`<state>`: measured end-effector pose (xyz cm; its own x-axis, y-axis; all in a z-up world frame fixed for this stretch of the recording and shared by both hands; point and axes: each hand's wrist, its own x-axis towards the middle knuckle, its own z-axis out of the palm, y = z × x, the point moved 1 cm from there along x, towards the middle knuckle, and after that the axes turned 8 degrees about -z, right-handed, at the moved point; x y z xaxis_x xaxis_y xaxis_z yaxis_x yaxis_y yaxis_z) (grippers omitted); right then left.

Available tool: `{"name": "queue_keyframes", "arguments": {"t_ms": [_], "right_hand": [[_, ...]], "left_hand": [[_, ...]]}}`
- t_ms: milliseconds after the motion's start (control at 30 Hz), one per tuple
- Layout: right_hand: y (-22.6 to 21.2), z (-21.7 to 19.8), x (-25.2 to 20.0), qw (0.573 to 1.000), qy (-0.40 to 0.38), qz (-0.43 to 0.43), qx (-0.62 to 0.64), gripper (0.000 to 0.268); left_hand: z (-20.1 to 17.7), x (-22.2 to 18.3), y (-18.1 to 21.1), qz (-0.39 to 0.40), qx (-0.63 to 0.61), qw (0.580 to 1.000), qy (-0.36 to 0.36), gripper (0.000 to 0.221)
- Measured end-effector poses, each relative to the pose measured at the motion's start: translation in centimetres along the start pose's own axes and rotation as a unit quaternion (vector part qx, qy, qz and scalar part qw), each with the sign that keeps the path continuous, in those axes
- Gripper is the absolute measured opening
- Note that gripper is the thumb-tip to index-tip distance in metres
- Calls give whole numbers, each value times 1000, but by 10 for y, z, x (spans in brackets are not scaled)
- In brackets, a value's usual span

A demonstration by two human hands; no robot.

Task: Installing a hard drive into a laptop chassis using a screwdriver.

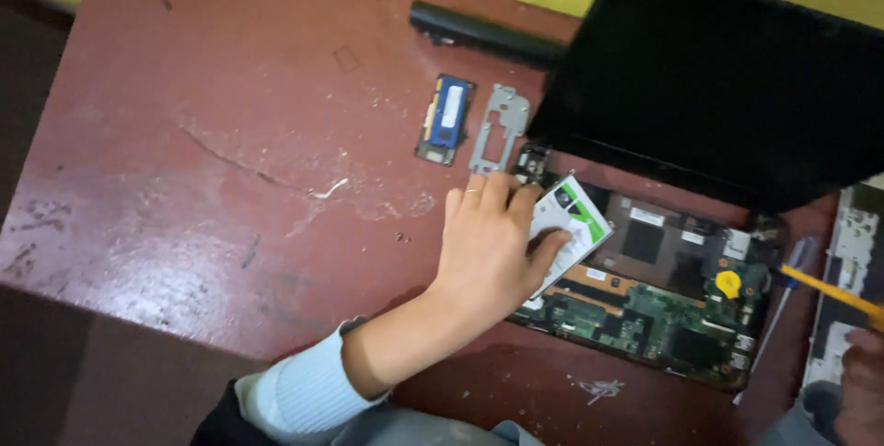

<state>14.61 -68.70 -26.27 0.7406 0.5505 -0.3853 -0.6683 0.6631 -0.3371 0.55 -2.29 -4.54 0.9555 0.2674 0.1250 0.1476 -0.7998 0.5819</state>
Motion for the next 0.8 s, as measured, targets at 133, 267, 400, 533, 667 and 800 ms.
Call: {"name": "queue_keyframes", "arguments": {"t_ms": [133,267,400,533,667,800], "right_hand": [[21,-20,-3,996,70,-60,-3,29],[16,-47,-1,980,125,-41,-149,21],[7,-73,-2,865,234,3,-444,45],[17,-70,8,993,-101,54,-13,47],[83,42,-3,780,333,62,-526,50],[147,95,-16,696,95,-269,-658,61]], "left_hand": [[-15,-11,-11,21,-37,999,3,68],[-74,-28,-45,-2,-12,1000,27,42],[-104,-47,-89,-66,84,991,84,16],[-99,-55,-106,-50,48,994,82,9],[-85,-54,-107,-31,23,995,95,8],[-82,-53,-103,-17,23,993,118,8]]}}
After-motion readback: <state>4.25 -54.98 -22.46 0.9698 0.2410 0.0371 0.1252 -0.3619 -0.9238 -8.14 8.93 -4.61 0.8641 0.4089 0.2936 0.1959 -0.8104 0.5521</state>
